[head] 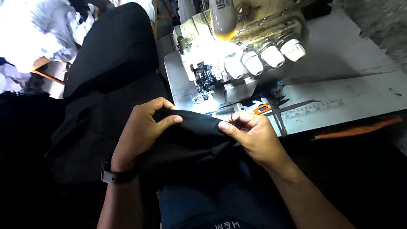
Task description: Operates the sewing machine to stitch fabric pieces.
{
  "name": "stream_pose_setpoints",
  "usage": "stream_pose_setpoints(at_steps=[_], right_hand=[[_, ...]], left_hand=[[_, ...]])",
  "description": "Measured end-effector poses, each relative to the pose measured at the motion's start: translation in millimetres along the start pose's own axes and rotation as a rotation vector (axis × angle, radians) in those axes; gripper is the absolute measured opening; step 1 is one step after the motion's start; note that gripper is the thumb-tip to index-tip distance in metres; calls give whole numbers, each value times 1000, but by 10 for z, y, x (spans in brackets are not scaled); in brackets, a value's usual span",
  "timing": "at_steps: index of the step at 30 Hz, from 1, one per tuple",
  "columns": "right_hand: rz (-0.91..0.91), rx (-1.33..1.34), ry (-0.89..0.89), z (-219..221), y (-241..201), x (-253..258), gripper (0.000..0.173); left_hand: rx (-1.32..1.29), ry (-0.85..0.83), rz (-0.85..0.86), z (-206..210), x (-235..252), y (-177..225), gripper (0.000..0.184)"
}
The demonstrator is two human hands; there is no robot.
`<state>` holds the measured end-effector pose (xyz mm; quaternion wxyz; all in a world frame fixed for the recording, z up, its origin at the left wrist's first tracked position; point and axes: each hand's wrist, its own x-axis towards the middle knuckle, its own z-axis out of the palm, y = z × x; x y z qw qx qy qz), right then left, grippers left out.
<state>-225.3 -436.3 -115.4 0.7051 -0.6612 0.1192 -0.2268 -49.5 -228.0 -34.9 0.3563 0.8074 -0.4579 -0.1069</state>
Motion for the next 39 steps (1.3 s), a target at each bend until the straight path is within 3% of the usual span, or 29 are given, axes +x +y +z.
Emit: stream_pose_setpoints(at_steps=[3,8,28,39], right_hand=[[23,-57,76,-44,24,-12,4],[63,-60,147,-74,150,-3,5],[207,79,161,-152,164,-23,10],[241,123,162,-163,145,-22,17]], left_hand=[[-65,153,-69,104,-29,-31,9],[-183,406,-352,338,-42,-59,8],[-199,472,-358,421,0,-78,9],[-251,486,-324,433,12,-79,22]])
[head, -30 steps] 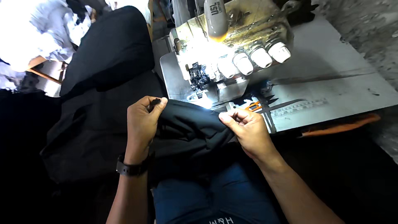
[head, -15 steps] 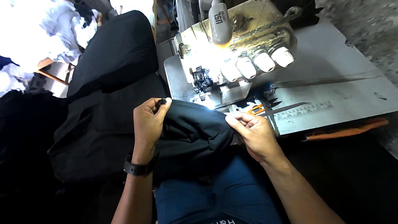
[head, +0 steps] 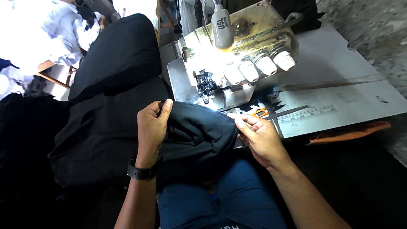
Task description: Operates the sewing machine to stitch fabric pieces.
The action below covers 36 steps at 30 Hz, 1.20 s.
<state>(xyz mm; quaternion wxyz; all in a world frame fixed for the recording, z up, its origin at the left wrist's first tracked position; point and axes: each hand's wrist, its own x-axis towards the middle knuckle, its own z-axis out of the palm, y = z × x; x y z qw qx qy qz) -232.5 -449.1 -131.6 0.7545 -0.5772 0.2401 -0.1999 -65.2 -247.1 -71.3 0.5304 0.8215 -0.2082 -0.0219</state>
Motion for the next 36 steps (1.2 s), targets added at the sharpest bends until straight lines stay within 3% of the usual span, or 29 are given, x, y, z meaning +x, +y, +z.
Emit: stream_pose_setpoints(at_steps=[9,15,18,21,23,26,28,30,33,36], right_hand=[[20,6,-4,-4,-35,-9,19],[54,81,-5,4,-148,25,29],[-22,-160,-83,-1,-201,83,16],[-94,-378,-228,153,-260,46,14],[-153,-320,-303,426,-366,-152,12],[-225,-90,-365,782,-493,-445,15],[-231,-14,-340,858,-448,-502,16],[-176,-48,-258,800,-285,-428,15],[-82,-172,-120,609,45,-224,14],[-43,-244,-61,470,164,-113,23]], left_hand=[[-1,6,-4,-3,7,4,33],[-49,-34,20,-31,-5,7,30],[34,-134,44,-26,10,0,12],[6,-146,121,-29,-39,-66,14],[-33,-113,223,-234,-120,17,17],[215,-8,417,-708,-113,440,21],[434,3,444,-794,18,641,25],[545,-87,462,-498,274,667,26],[466,-152,490,122,632,166,19],[470,-155,444,355,636,-53,10]])
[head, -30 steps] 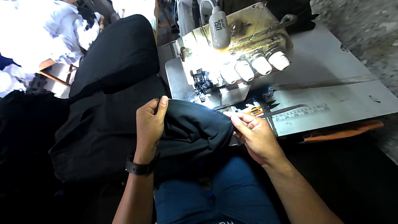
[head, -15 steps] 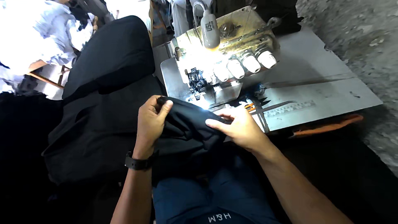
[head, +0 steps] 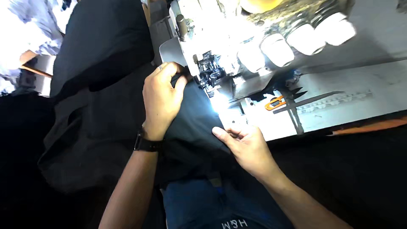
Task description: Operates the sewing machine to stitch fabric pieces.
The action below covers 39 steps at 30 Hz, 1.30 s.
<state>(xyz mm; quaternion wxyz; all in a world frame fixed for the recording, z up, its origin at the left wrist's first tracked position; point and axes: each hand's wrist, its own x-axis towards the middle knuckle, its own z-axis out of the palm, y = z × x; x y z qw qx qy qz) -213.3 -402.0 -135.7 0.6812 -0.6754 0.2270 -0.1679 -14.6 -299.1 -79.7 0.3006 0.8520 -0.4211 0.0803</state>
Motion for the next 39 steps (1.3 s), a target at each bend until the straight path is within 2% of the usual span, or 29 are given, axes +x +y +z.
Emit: stream_pose_setpoints(at_steps=[6,15,22,26,28,30,32,33,34,36,39], right_hand=[[-14,44,-26,-38,-3,87,23],[-81,30,6,-70,-35,233,25],[-75,9,10,-78,-38,165,20],[-67,18,11,-95,-3,71,15],[2,89,5,-120,-80,42,12],[91,191,-12,-191,-184,29,9],[140,244,-30,-246,-230,42,11],[147,255,-48,-248,-225,40,9],[144,266,-69,-235,-219,29,7],[130,273,-75,-176,-233,3,6],[128,284,-29,-133,-262,-57,4]], left_hand=[[28,14,27,54,35,-4,10],[101,85,-136,214,257,-56,21],[114,65,-196,236,286,-39,24],[161,91,-114,116,136,23,24],[94,77,-38,-134,-218,241,40],[-46,52,10,-236,-651,537,67],[-69,-29,57,-47,-1013,761,93],[-3,-37,76,114,-1116,831,94],[58,-3,77,275,-1166,855,85],[98,140,57,486,-1151,799,55],[-6,287,28,524,-1138,790,29]])
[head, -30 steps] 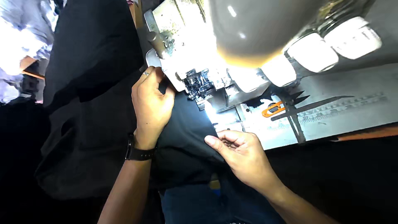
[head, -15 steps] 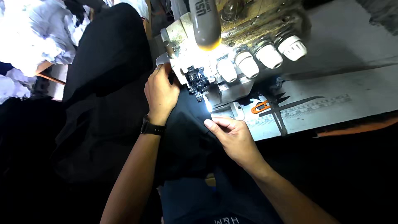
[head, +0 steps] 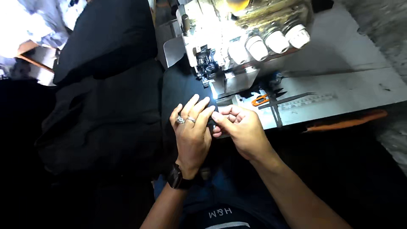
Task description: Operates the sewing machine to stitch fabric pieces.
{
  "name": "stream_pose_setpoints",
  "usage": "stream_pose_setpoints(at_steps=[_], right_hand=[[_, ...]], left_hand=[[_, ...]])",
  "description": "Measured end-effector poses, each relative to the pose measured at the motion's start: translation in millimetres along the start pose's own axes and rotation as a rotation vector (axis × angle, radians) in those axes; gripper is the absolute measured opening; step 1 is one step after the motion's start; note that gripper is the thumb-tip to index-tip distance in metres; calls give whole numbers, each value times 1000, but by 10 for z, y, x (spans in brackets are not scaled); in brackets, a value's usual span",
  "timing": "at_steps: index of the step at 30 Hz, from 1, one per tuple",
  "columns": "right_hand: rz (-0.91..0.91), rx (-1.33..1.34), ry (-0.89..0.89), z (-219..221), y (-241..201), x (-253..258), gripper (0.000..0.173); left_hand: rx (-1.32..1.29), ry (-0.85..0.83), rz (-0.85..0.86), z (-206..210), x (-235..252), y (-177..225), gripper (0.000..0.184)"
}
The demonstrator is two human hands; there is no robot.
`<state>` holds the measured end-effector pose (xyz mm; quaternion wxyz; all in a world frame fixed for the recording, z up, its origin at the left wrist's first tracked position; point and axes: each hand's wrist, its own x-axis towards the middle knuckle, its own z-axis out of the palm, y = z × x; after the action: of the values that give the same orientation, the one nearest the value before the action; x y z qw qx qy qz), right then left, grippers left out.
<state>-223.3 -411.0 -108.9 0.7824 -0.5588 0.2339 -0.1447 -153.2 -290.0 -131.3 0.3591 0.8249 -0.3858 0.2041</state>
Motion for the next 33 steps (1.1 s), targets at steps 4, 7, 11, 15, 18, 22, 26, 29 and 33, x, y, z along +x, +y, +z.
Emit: stream_pose_setpoints(at_steps=[4,7,11,15,18,22,26,29,33], right_hand=[[-60,-40,36,28,55,-60,12],[-122,-73,52,16,73,-61,28],[-178,-80,39,-3,104,19,27],[-234,-98,29,20,108,130,17],[-286,-150,28,35,83,236,11],[-381,-247,61,48,91,372,14],[-423,-309,101,62,105,397,17],[-405,-304,72,22,98,353,17],[-398,-287,20,-109,96,249,16]], left_hand=[[-60,7,-51,-83,-55,47,27],[-74,-35,-82,-123,-84,69,29],[-81,-36,-112,-100,-57,47,29],[-64,-25,-113,-77,42,-10,28],[-48,-32,-107,-71,151,-58,28],[-9,-72,-107,-74,294,-120,31],[68,-119,-116,-65,491,-214,35],[77,-147,-136,-70,607,-281,35],[142,-177,-162,-158,554,-272,42]])
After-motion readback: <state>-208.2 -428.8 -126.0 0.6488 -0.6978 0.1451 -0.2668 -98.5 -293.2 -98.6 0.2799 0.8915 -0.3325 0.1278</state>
